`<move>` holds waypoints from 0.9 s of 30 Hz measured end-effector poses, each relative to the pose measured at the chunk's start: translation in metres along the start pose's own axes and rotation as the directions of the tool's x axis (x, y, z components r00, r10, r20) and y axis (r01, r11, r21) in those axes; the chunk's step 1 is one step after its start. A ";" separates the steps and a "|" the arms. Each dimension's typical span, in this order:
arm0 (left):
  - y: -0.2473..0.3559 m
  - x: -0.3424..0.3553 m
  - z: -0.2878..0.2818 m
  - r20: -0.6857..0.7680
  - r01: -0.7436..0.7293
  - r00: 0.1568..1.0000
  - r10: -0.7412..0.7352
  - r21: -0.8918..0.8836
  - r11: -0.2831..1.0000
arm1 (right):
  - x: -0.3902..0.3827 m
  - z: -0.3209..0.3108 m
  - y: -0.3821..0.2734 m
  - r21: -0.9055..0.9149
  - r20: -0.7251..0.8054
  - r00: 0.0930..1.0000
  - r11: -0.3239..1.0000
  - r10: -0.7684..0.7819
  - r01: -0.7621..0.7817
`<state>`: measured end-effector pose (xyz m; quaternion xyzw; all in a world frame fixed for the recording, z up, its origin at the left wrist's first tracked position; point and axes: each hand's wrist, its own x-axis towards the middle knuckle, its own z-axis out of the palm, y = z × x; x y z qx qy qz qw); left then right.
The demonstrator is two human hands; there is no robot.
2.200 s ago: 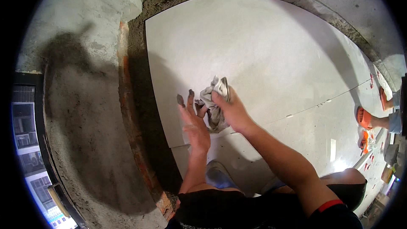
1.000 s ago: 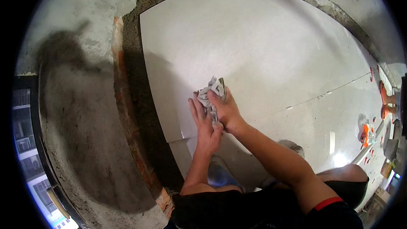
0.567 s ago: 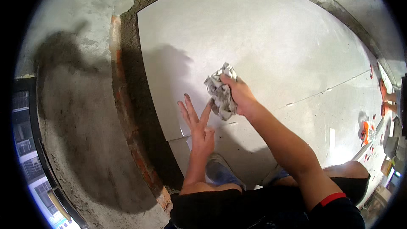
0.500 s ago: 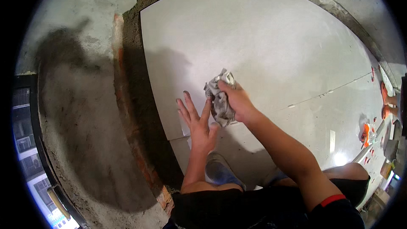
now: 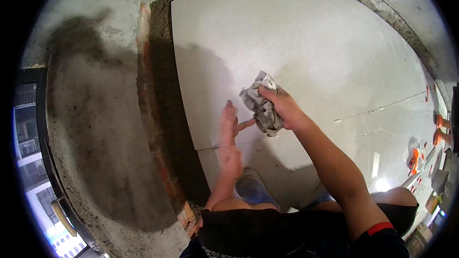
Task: The person applies adhesive to the floor using a notched trowel, then places a large tile onto the prepared surface with the help of another person. The person then uses a cloth and a float to wipe and press the tile into place.
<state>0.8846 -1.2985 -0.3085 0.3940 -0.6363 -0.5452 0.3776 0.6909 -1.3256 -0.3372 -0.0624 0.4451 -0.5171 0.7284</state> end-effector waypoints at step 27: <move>-0.059 0.076 0.021 -0.516 0.313 0.809 -0.280 -0.025 0.949 | -0.036 -0.009 -0.007 -0.264 -0.051 0.997 0.963 -0.058 0.042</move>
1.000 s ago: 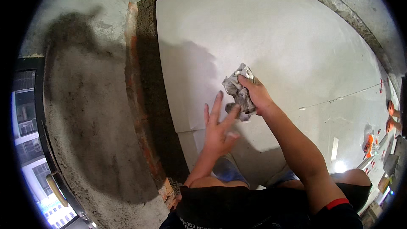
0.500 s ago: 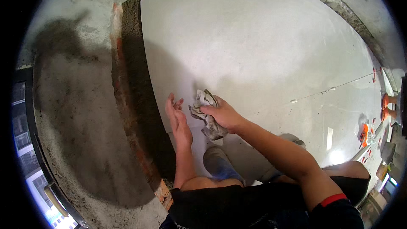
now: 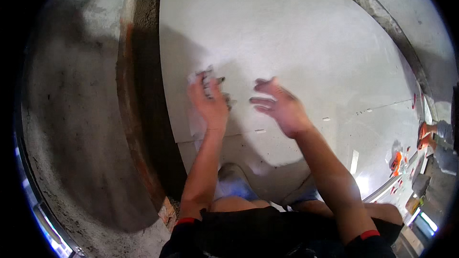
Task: The person applies adhesive to the floor using a notched trowel, then places a large tile onto the prepared surface with the help of another person. The person then uses a cloth and a float to wipe and press the tile into place.
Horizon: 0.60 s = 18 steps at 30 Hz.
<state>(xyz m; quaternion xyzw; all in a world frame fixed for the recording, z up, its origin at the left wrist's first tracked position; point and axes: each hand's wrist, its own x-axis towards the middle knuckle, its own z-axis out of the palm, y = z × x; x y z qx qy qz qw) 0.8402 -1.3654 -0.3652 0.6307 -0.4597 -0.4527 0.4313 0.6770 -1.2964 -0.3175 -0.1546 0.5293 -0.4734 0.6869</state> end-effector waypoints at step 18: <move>-0.099 0.139 -0.154 -0.043 -0.072 0.982 0.185 0.817 0.572 | -0.004 -0.034 -0.041 -0.114 -0.354 0.931 0.992 -0.086 0.048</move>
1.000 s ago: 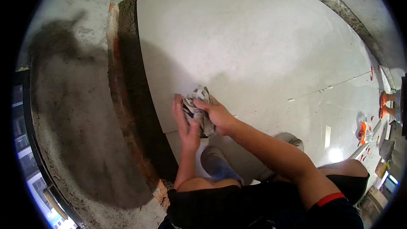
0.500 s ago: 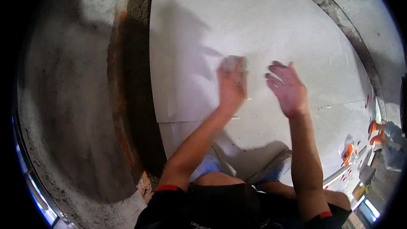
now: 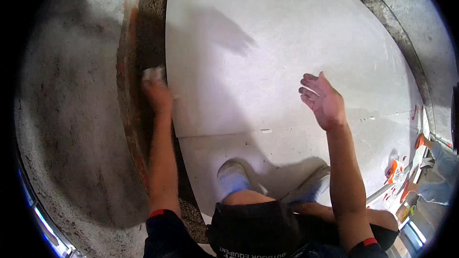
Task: The person applies adhesive to the floor using a notched trowel, then places a large tile onto the prepared surface with the help of another person. The person then uses a cloth and a float to wipe and press the tile into place.
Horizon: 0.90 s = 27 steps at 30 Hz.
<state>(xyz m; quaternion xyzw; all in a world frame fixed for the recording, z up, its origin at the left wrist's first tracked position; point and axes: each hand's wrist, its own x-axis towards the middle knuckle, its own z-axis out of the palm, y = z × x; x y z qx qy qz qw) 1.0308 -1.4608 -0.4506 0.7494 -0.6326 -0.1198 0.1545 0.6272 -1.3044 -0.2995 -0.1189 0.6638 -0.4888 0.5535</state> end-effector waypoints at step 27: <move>0.093 0.154 0.062 -0.026 -0.648 0.761 0.648 0.015 0.761 | -0.063 -0.257 -0.059 -0.860 -0.291 0.955 0.421 0.059 -0.288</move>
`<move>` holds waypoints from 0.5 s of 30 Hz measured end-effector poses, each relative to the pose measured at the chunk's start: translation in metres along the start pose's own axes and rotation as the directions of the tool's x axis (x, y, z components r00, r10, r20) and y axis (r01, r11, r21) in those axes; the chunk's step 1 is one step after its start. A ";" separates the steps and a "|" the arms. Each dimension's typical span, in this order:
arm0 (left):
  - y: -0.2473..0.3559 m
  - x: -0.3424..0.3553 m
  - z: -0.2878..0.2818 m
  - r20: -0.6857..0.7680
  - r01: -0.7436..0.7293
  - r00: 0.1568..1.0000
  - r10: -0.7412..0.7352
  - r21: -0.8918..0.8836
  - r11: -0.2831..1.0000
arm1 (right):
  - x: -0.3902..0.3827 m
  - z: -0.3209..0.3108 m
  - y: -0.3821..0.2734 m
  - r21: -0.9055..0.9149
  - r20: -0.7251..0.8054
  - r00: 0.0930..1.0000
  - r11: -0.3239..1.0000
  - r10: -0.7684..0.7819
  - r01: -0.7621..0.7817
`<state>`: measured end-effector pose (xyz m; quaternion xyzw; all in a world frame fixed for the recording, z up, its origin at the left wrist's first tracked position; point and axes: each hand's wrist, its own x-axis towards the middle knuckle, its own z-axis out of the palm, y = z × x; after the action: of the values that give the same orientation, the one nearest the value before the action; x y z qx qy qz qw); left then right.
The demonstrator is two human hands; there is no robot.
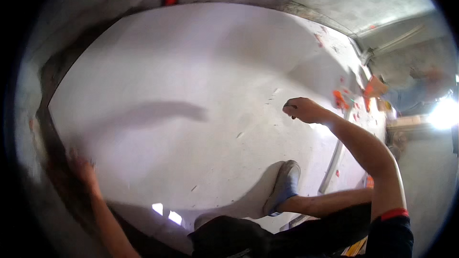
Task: The person applies adhesive to the floor using a notched trowel, then places a large tile onto the prepared surface with the help of another person. The person then uses a cloth and a float to wipe and press the tile into place.
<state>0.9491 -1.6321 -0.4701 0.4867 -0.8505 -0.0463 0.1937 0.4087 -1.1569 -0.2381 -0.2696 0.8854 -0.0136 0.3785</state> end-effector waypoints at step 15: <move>-0.024 -0.203 -0.144 0.364 0.188 0.910 -0.197 0.059 0.980 | -0.175 0.119 0.314 -0.098 -0.087 0.963 0.960 0.254 -0.262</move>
<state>1.1144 -1.4570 -0.4018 0.5530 -0.8201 -0.1460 0.0199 0.4416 -0.7817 -0.2788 -0.1714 0.9258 0.0741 0.3288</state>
